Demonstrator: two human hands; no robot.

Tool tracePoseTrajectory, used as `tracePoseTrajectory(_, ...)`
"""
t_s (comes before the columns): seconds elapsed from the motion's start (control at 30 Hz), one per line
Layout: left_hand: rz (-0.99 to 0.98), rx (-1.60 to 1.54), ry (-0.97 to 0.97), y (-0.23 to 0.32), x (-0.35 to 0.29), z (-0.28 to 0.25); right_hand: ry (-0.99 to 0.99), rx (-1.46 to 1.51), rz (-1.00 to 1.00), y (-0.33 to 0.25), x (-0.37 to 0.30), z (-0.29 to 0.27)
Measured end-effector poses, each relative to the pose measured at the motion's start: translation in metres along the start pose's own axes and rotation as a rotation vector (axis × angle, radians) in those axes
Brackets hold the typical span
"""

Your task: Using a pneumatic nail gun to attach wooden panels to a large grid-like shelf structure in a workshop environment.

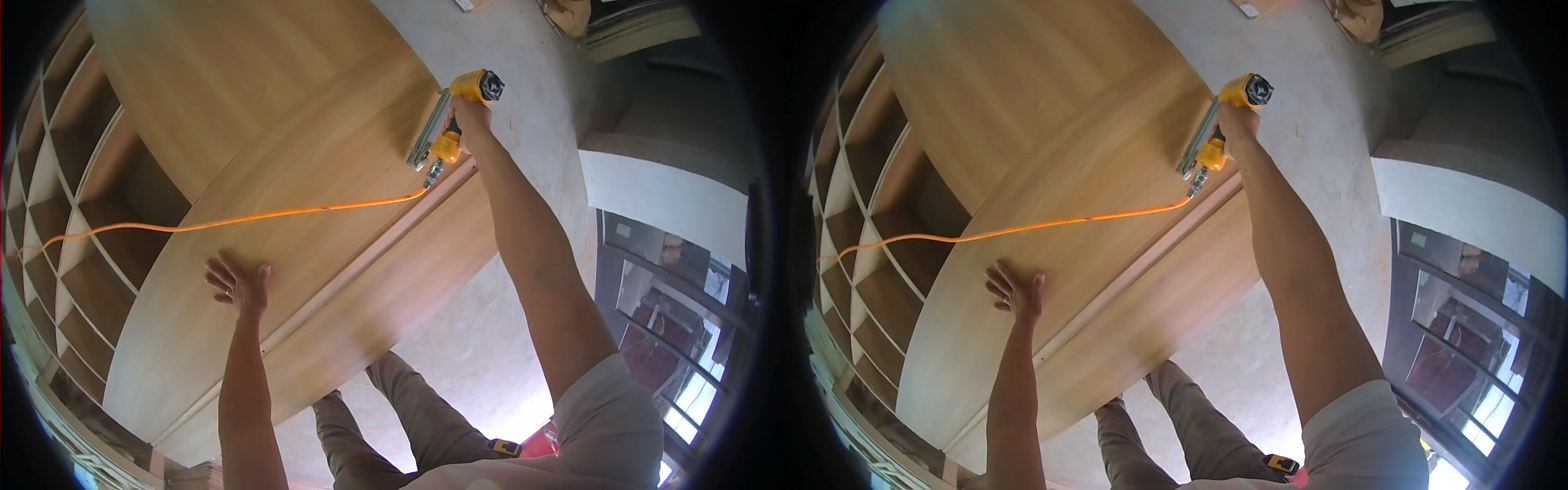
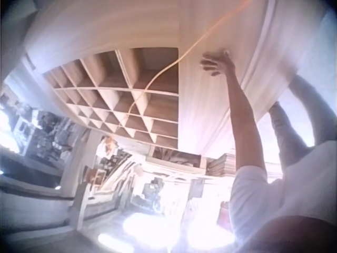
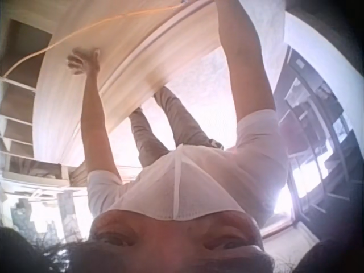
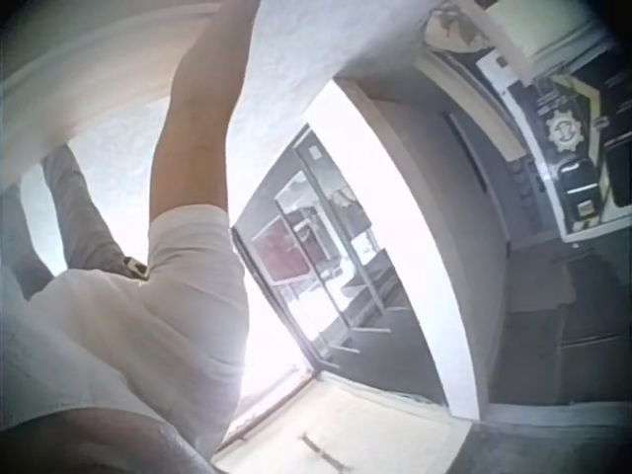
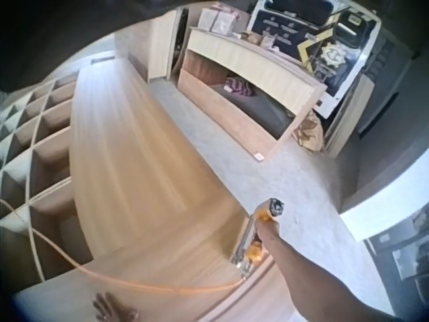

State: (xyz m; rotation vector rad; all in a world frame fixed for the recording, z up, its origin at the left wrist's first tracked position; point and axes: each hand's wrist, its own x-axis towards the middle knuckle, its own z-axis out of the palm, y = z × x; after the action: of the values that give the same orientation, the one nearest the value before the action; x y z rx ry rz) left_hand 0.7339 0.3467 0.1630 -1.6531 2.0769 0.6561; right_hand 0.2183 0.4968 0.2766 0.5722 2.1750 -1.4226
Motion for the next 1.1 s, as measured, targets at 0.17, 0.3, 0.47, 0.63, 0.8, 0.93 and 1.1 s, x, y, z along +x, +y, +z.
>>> tracePoseTrajectory(0.17,-0.025,-0.03,-0.059,0.051,-0.007,0.002,-0.141,0.39,-0.052,0.028,0.017,-0.034)
tracePoseTrajectory(0.3,0.027,-0.103,-0.027,0.035,-0.013,-0.019,-0.407,0.499,-0.014,0.064,-0.088,-0.039)
tracePoseTrajectory(0.47,0.058,-0.063,-0.045,0.04,-0.013,-0.025,-0.799,0.302,-0.276,0.043,-0.188,-0.036)
tracePoseTrajectory(0.63,0.331,0.003,-0.012,-0.007,-0.021,-0.022,-0.966,-0.754,-0.886,0.01,-0.234,-0.026)
tracePoseTrajectory(0.8,0.122,-0.045,-0.047,-0.089,-0.068,-0.002,-1.555,-1.039,-1.119,0.014,-0.303,0.047)
tracePoseTrajectory(0.93,-0.142,-0.083,-0.012,-0.173,-0.103,0.005,-1.509,-1.711,-1.473,0.068,-0.291,0.065)
tracePoseTrajectory(1.1,-0.158,-0.13,0.058,-0.196,-0.114,0.017,-1.49,-1.866,-1.598,0.092,-0.258,0.062)
